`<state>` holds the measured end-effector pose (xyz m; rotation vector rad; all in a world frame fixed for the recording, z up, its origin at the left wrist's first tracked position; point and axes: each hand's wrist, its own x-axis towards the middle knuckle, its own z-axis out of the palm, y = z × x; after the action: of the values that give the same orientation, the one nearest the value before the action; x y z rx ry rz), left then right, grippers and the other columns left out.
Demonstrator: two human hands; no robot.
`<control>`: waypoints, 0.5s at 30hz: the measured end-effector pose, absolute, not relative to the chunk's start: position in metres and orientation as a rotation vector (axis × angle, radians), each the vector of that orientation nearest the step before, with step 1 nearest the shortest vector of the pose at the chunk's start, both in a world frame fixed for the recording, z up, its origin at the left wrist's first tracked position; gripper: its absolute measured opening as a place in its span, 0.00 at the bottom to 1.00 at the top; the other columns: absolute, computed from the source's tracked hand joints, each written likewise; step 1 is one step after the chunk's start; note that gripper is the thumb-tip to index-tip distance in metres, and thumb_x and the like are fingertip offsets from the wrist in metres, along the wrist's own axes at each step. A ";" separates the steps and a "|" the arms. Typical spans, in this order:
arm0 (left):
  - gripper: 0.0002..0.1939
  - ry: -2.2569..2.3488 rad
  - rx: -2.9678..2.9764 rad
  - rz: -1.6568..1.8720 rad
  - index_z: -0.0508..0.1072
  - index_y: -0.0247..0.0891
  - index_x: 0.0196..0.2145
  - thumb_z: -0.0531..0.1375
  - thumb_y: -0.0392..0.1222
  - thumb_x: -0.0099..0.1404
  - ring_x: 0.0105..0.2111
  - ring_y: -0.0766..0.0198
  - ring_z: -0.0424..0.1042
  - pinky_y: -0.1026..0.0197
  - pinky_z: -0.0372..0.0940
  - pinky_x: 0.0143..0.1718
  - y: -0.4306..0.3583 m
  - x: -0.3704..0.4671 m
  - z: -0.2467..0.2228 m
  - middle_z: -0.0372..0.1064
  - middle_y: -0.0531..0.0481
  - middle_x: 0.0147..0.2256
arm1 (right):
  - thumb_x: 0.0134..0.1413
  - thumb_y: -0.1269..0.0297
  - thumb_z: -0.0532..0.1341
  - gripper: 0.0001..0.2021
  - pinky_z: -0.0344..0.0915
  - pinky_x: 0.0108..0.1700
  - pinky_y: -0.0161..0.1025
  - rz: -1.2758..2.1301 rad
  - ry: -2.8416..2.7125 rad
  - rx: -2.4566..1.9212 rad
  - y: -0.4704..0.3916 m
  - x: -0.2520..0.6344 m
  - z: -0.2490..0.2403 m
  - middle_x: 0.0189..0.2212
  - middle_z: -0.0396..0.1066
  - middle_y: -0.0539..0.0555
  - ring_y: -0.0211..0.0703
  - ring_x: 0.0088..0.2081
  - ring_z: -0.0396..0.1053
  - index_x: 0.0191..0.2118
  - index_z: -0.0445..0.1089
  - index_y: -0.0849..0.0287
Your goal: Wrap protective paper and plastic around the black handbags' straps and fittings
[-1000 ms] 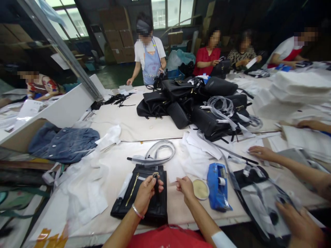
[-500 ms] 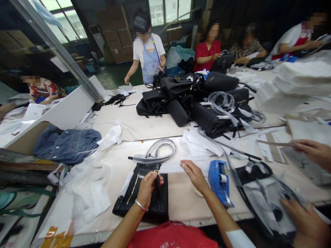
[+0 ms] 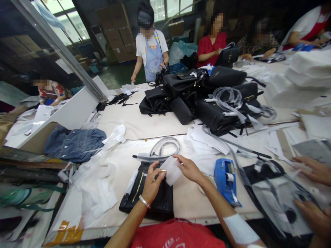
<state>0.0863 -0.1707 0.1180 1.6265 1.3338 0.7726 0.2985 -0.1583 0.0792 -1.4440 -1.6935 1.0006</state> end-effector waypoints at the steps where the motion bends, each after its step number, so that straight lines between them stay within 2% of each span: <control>1: 0.11 1.305 1.637 0.765 0.76 0.39 0.30 0.55 0.45 0.62 0.57 0.54 0.56 0.52 0.50 0.57 -0.170 0.088 0.119 0.58 0.45 0.55 | 0.51 0.73 0.54 0.21 0.63 0.45 0.42 1.113 -1.757 -1.358 -0.155 0.294 0.084 0.41 0.72 0.52 0.45 0.42 0.68 0.51 0.65 0.52; 3: 0.11 1.230 1.642 0.741 0.76 0.39 0.32 0.56 0.45 0.62 0.55 0.54 0.59 0.52 0.53 0.56 -0.168 0.090 0.119 0.61 0.45 0.54 | 0.50 0.72 0.55 0.17 0.63 0.45 0.40 1.337 -1.820 -1.150 -0.148 0.284 0.090 0.40 0.73 0.50 0.44 0.41 0.68 0.46 0.69 0.52; 5: 0.11 1.180 1.605 0.702 0.76 0.39 0.35 0.56 0.45 0.61 0.49 0.55 0.65 0.53 0.57 0.52 -0.166 0.089 0.118 0.68 0.45 0.47 | 0.49 0.70 0.56 0.15 0.63 0.43 0.38 1.508 -1.738 -1.018 -0.142 0.271 0.091 0.37 0.73 0.50 0.43 0.39 0.68 0.43 0.71 0.54; 7: 0.13 1.185 1.530 0.684 0.76 0.39 0.37 0.56 0.46 0.62 0.42 0.56 0.69 0.54 0.60 0.47 -0.165 0.086 0.114 0.73 0.46 0.39 | 0.48 0.69 0.58 0.16 0.63 0.41 0.37 1.587 -1.502 -1.016 -0.142 0.258 0.087 0.35 0.72 0.50 0.41 0.37 0.68 0.44 0.70 0.56; 9: 0.13 1.233 1.457 0.710 0.76 0.38 0.37 0.55 0.47 0.62 0.40 0.57 0.70 0.56 0.61 0.45 -0.164 0.081 0.109 0.74 0.47 0.36 | 0.46 0.68 0.60 0.20 0.63 0.40 0.36 1.618 -1.193 -1.043 -0.150 0.247 0.079 0.36 0.71 0.50 0.40 0.37 0.68 0.48 0.67 0.55; 12: 0.14 1.312 1.391 0.755 0.75 0.38 0.38 0.56 0.48 0.61 0.41 0.57 0.70 0.56 0.61 0.46 -0.166 0.077 0.103 0.74 0.47 0.38 | 0.47 0.64 0.61 0.21 0.63 0.40 0.37 1.691 -0.829 -1.027 -0.171 0.235 0.067 0.38 0.71 0.51 0.41 0.37 0.68 0.50 0.64 0.55; 15: 0.19 1.377 1.340 0.803 0.71 0.41 0.47 0.57 0.49 0.60 0.47 0.56 0.69 0.56 0.60 0.50 -0.169 0.079 0.100 0.72 0.48 0.46 | 0.50 0.60 0.60 0.13 0.63 0.40 0.39 1.673 -0.763 -1.074 -0.189 0.230 0.059 0.35 0.72 0.52 0.43 0.36 0.69 0.42 0.67 0.58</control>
<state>0.0791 -0.1687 0.0996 1.3402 1.3766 0.8034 0.2297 -0.1893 0.0589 -1.0744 -0.7628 1.6733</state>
